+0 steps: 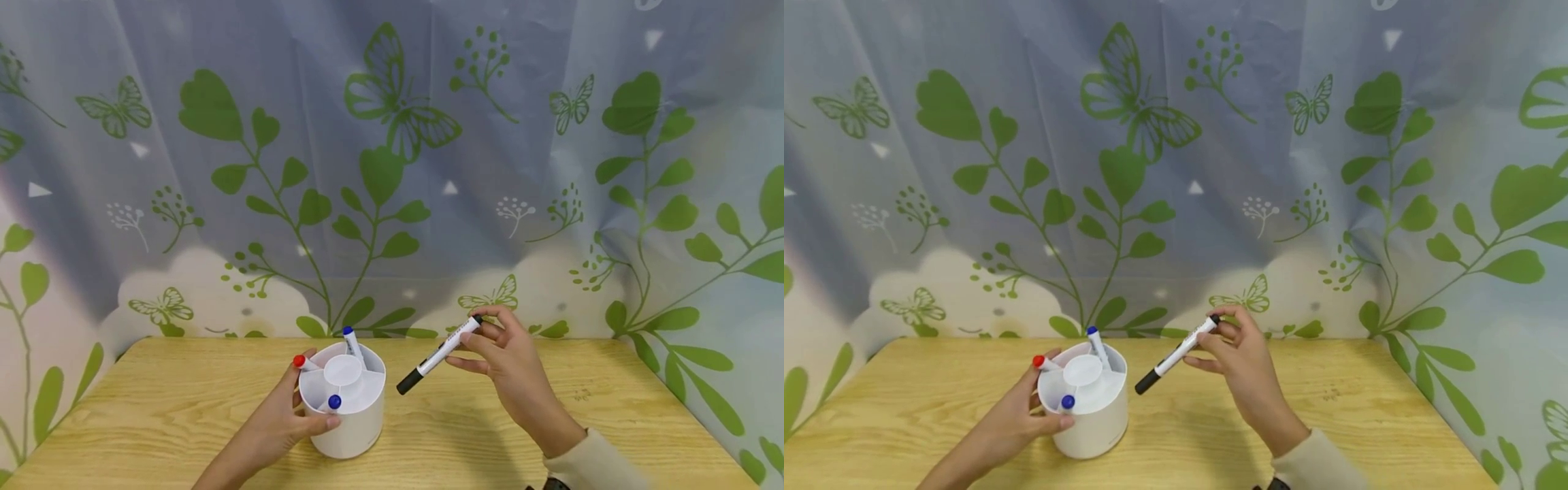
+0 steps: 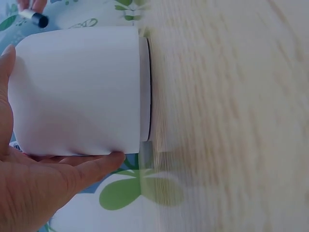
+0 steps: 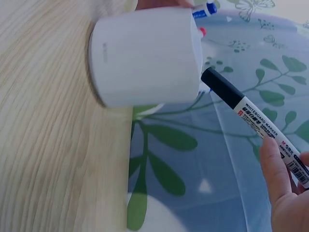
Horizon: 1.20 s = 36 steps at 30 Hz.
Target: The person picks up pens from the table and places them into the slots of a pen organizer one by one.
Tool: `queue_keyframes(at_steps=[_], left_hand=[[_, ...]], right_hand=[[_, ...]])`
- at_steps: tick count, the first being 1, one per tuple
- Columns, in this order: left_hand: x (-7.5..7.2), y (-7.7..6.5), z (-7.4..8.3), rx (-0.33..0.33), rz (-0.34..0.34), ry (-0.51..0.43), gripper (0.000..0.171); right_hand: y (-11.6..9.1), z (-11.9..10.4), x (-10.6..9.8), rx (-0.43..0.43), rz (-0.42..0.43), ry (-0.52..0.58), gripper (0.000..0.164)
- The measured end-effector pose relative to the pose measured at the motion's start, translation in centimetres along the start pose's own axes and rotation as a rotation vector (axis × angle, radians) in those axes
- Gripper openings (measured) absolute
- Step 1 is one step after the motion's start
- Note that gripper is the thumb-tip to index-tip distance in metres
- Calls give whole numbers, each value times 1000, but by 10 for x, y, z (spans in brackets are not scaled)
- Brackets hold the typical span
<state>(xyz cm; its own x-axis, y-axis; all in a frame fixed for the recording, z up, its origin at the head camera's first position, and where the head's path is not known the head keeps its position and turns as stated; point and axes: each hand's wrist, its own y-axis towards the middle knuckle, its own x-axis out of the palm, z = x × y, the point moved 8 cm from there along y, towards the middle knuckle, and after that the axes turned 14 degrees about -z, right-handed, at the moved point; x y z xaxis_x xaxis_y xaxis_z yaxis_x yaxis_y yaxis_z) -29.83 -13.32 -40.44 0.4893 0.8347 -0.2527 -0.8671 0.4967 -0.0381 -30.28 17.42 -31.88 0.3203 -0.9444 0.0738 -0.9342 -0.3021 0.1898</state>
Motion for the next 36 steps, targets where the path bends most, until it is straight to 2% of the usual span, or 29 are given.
queue_keyframes(at_steps=[7, 16, 24, 36], left_hand=[[0, 0, 1, 1, 12, 11, 110], [1, -1, 1, 27, 19, 23, 106], [3, 1, 0, 36, 42, 29, 109], [2, 0, -1, -4, 44, 28, 104]], right_hand=[[8, 1, 21, -6, -8, 43, 35], [18, 10, 42, -19, -28, 59, 26], [20, 19, 53, -14, -36, 42, 20], [22, 32, 64, 7, -42, 45, 21]])
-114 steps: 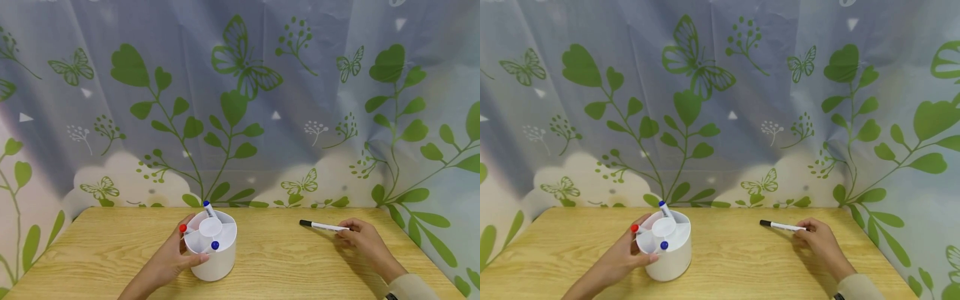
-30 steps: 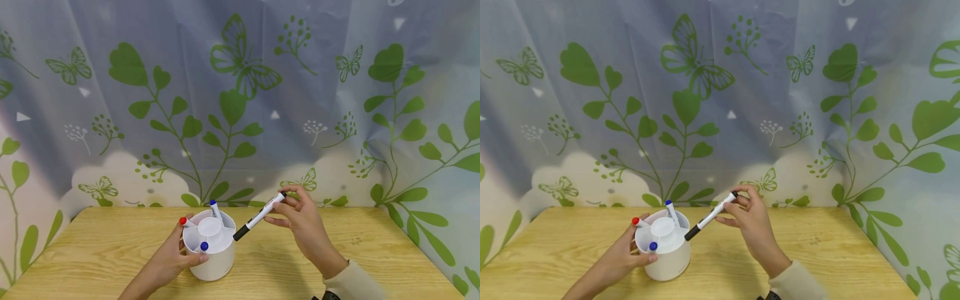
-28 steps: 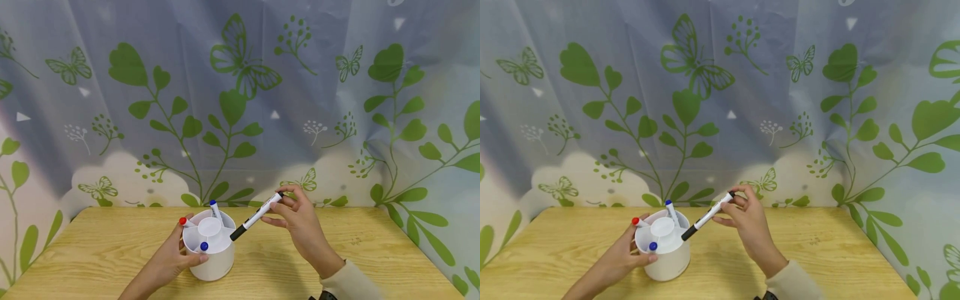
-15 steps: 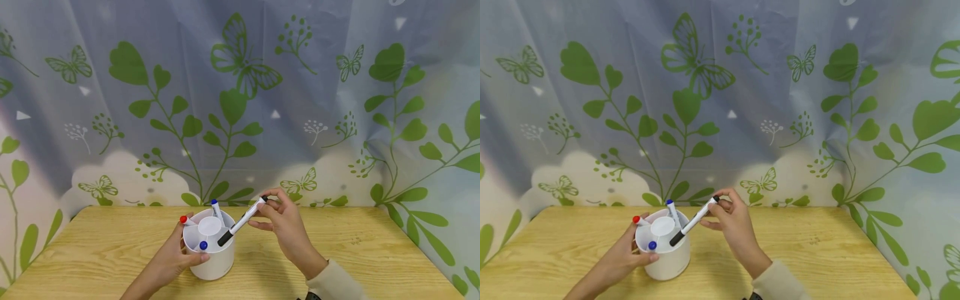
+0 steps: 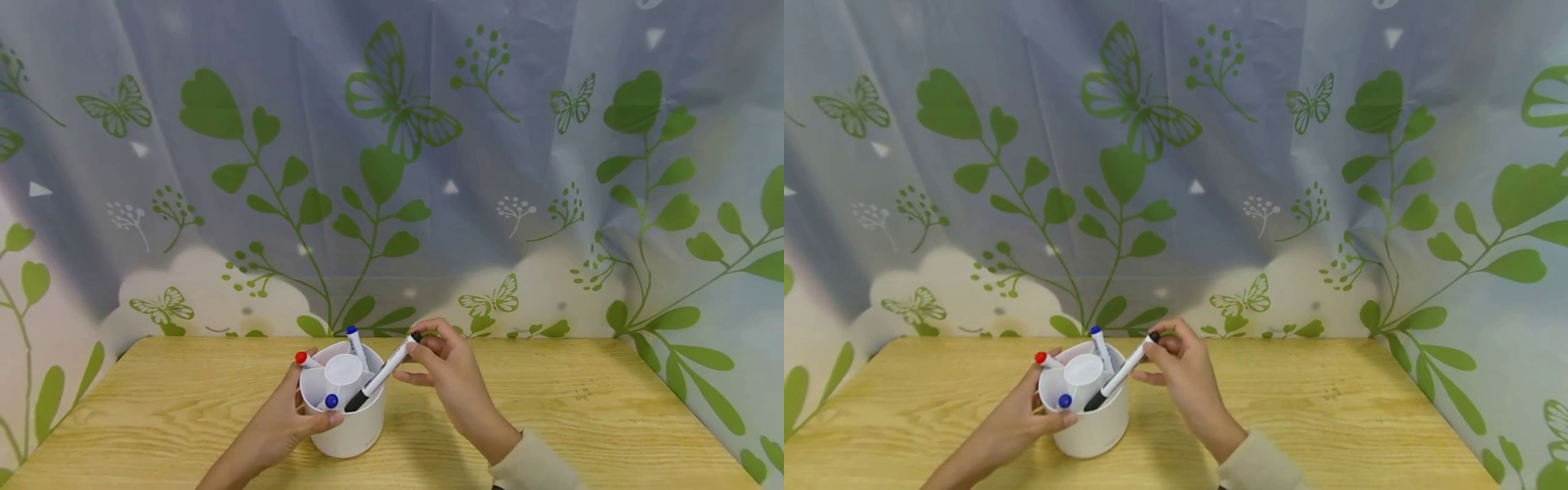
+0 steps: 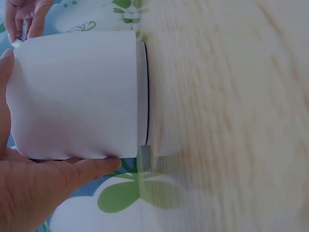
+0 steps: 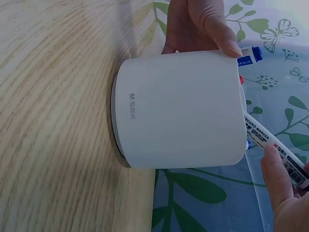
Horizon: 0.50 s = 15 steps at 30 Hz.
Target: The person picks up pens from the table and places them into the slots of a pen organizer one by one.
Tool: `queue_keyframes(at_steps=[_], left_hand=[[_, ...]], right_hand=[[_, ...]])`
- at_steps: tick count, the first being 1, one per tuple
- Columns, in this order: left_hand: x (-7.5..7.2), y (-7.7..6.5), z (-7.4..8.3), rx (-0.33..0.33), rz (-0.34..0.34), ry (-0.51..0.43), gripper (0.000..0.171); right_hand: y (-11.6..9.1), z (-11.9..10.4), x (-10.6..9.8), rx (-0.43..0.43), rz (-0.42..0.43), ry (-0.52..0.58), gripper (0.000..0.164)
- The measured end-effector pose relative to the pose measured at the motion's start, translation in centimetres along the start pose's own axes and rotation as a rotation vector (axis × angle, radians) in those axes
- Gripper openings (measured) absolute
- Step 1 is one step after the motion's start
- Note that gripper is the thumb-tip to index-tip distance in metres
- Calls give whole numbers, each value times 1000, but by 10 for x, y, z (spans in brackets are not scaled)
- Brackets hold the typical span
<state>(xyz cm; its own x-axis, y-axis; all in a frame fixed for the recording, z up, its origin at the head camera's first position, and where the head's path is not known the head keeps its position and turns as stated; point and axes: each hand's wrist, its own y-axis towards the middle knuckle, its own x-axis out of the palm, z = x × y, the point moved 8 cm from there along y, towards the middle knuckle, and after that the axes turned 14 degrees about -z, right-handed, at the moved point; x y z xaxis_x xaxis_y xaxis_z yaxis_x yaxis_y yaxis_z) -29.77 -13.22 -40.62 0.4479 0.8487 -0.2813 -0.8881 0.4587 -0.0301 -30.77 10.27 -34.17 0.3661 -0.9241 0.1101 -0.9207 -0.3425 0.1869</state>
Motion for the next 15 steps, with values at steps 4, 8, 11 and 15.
queue_keyframes(at_steps=[4, 8, 11, 15], left_hand=[[-1, -1, 1, -16, -17, -9, 103], [-1, -3, 3, -26, -38, 2, 104], [-2, -4, 3, -34, -48, 12, 106], [-3, -4, 3, -39, -54, 14, 107]], right_hand=[[0, 3, 4, 13, -8, -12, 23], [-1, 5, 8, 14, -17, -30, 24], [-1, 5, 10, 11, -24, -41, 23], [-1, 6, 14, 1, -50, -61, 25]])
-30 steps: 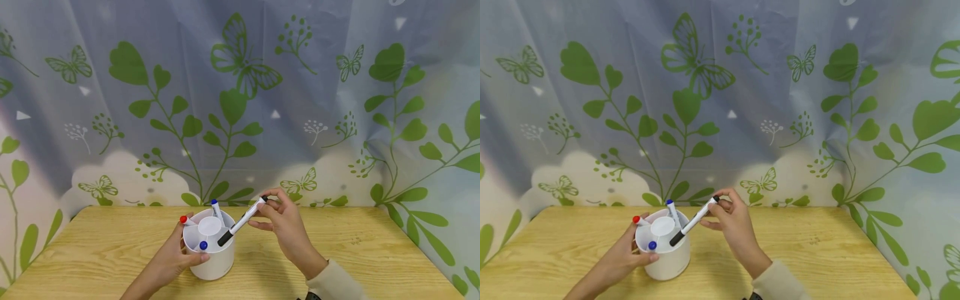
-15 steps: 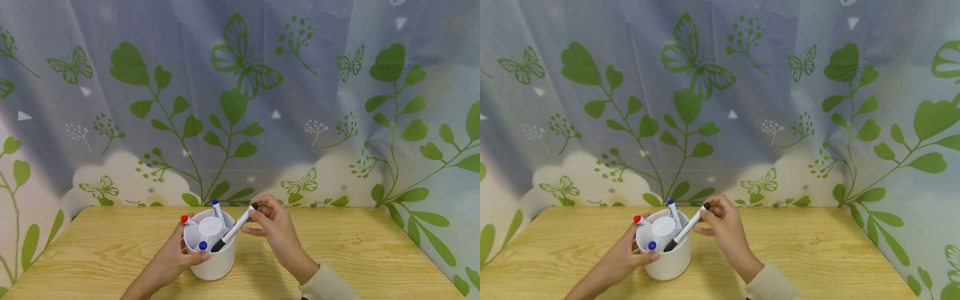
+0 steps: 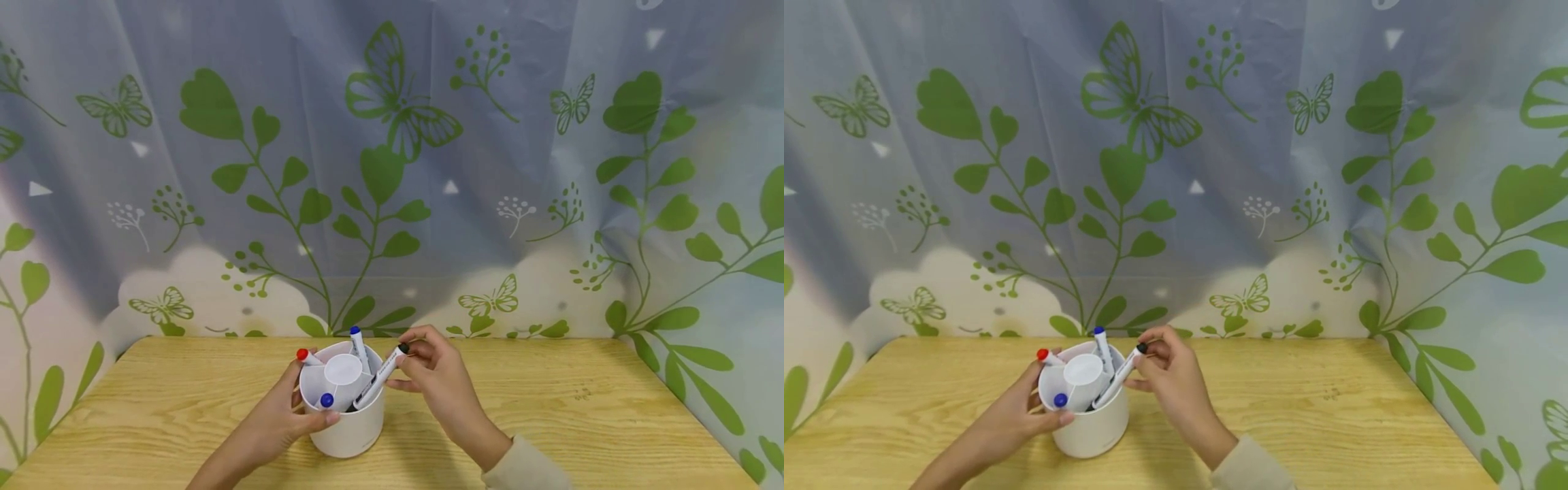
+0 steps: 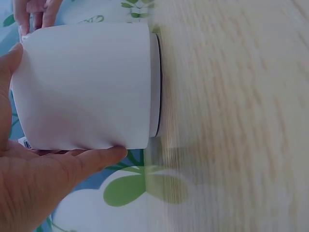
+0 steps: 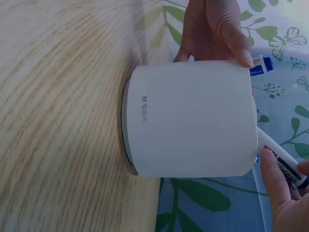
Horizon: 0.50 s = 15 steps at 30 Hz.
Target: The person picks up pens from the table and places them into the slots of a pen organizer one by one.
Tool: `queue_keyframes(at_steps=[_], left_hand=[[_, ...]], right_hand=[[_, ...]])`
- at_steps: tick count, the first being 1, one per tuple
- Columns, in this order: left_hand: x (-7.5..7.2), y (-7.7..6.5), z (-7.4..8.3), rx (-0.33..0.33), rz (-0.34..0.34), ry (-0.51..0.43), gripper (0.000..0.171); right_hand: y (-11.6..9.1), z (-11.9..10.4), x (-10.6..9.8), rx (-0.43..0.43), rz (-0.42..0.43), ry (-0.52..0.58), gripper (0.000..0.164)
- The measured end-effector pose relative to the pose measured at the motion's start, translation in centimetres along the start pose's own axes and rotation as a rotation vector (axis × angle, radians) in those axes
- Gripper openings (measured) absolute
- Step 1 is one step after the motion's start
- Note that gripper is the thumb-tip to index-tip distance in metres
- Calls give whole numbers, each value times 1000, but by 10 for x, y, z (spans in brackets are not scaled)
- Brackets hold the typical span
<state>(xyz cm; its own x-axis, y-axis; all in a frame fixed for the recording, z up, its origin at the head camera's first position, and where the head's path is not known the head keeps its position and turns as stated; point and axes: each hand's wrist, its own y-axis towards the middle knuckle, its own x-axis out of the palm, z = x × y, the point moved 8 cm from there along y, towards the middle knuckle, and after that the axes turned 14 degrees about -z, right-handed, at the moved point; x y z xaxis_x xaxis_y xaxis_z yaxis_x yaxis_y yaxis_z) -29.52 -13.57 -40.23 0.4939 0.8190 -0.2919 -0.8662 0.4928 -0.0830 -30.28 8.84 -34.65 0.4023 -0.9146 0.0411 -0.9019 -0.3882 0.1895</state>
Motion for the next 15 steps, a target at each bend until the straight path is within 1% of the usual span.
queue_keyframes(at_steps=[4, 11, 15], left_hand=[[-1, 0, 0, -3, -6, -9, 108], [0, 0, 4, 29, -40, -41, 104], [-1, 0, 5, 28, -45, -38, 103]], right_hand=[[0, 0, 3, -9, -21, -40, 26], [-2, 1, 6, -19, -19, -94, 26], [-3, 1, 9, -26, -33, -130, 24]])
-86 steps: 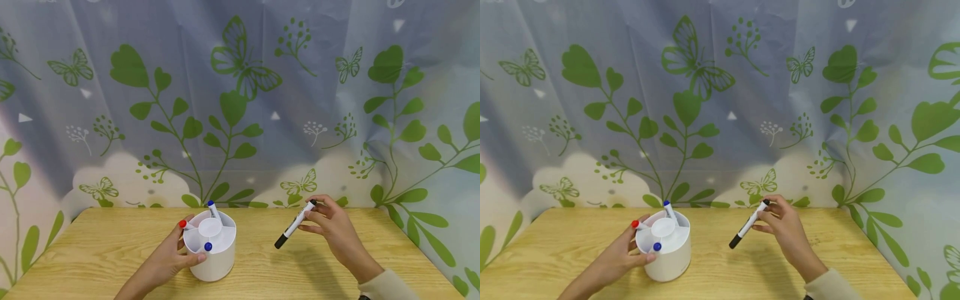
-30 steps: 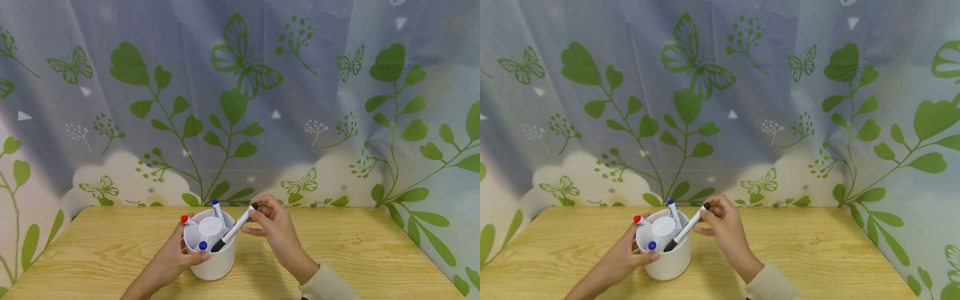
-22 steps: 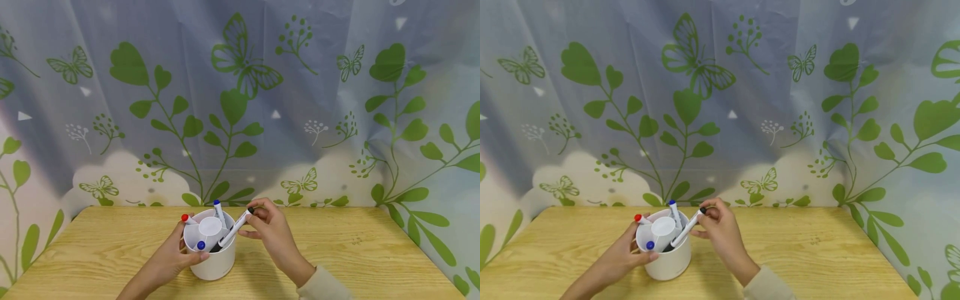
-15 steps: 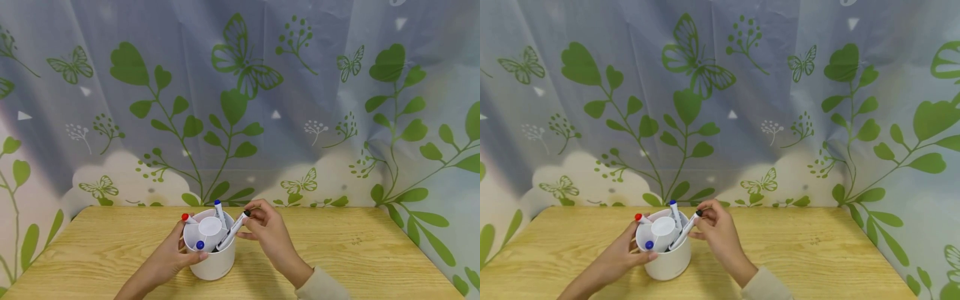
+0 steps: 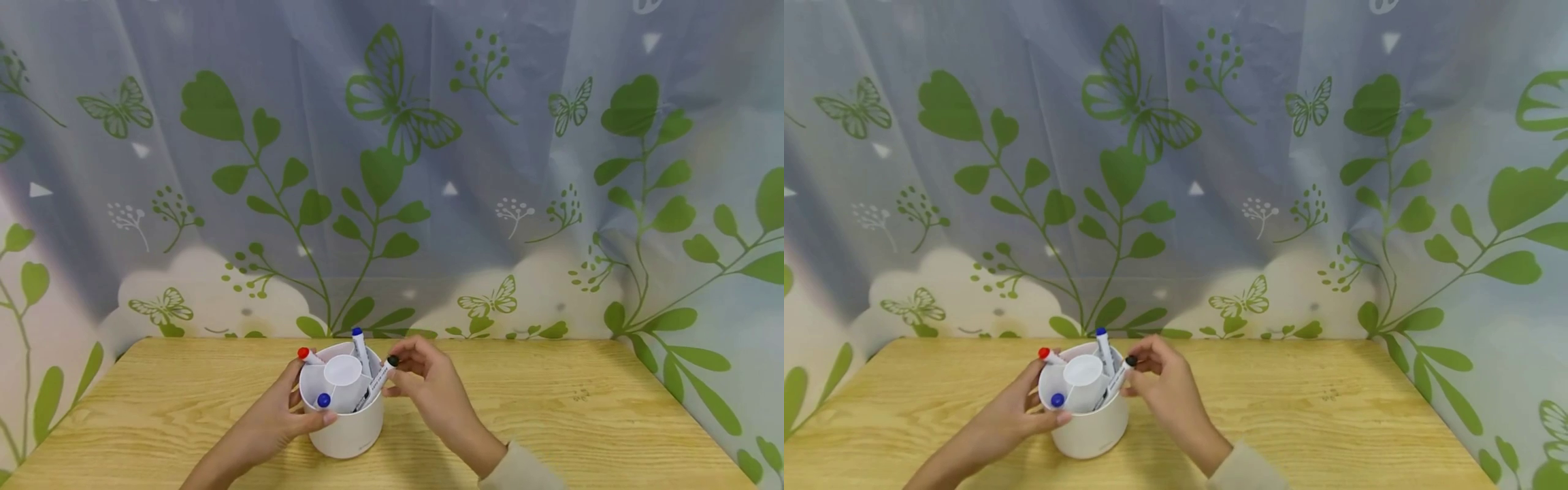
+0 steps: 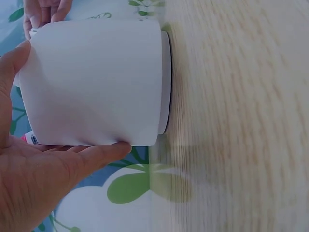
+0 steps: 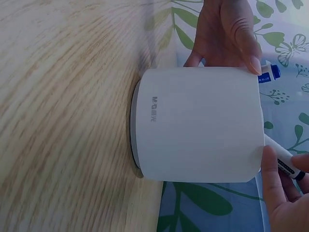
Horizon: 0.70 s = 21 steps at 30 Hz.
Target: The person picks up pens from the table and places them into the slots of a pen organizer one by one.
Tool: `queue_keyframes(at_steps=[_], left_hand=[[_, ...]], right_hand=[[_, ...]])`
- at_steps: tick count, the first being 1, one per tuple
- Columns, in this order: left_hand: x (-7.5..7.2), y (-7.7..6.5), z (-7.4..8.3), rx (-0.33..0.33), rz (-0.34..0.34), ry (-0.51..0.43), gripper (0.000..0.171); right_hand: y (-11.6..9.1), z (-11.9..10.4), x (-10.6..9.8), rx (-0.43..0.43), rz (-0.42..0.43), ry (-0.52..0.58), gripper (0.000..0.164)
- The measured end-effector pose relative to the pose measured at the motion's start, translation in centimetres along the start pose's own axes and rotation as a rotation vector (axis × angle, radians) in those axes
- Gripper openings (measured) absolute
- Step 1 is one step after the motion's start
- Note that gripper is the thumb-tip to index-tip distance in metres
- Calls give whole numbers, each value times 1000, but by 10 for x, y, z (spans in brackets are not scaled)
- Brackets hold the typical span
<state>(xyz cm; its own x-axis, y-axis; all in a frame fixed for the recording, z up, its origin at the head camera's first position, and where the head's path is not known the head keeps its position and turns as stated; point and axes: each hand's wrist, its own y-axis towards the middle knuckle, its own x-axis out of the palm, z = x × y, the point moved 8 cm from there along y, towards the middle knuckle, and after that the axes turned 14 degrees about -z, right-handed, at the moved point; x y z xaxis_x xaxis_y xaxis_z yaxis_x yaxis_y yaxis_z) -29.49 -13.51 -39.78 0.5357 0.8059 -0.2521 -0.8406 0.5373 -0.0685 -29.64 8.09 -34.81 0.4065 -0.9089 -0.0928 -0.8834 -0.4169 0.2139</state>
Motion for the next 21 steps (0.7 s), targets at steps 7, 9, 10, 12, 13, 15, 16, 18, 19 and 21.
queue_keyframes(at_steps=[7, 9, 10, 12, 13, 15, 16, 18, 19, 21], left_hand=[[0, 1, 0, -17, -3, 13, 100], [0, 1, 0, -15, -4, 17, 97], [0, 1, 1, -15, -4, 19, 97], [-1, 1, 1, -14, -5, 17, 95], [-1, 1, 1, -15, -6, 15, 96], [-1, 1, 2, -7, -15, 4, 96], [-1, 1, 2, -3, -19, -1, 96], [-1, 0, 3, 11, -33, -9, 96], [-1, 0, 3, 15, -37, -10, 97], [-1, -1, 3, 23, -44, -13, 96]], right_hand=[[-2, 1, 2, 4, 14, -135, 21], [-2, 2, 2, 20, 25, -172, 21], [-2, 2, 1, 26, 29, -187, 21], [-2, 3, 1, 38, 35, -217, 20], [-2, 3, 1, 41, 37, -224, 20], [-2, 3, 2, 41, 35, -233, 20], [-1, 3, 3, 38, 31, -233, 20], [-1, 3, 4, 31, 22, -231, 20], [-1, 3, 5, 28, 18, -229, 20], [-1, 3, 6, 26, 10, -229, 20]])
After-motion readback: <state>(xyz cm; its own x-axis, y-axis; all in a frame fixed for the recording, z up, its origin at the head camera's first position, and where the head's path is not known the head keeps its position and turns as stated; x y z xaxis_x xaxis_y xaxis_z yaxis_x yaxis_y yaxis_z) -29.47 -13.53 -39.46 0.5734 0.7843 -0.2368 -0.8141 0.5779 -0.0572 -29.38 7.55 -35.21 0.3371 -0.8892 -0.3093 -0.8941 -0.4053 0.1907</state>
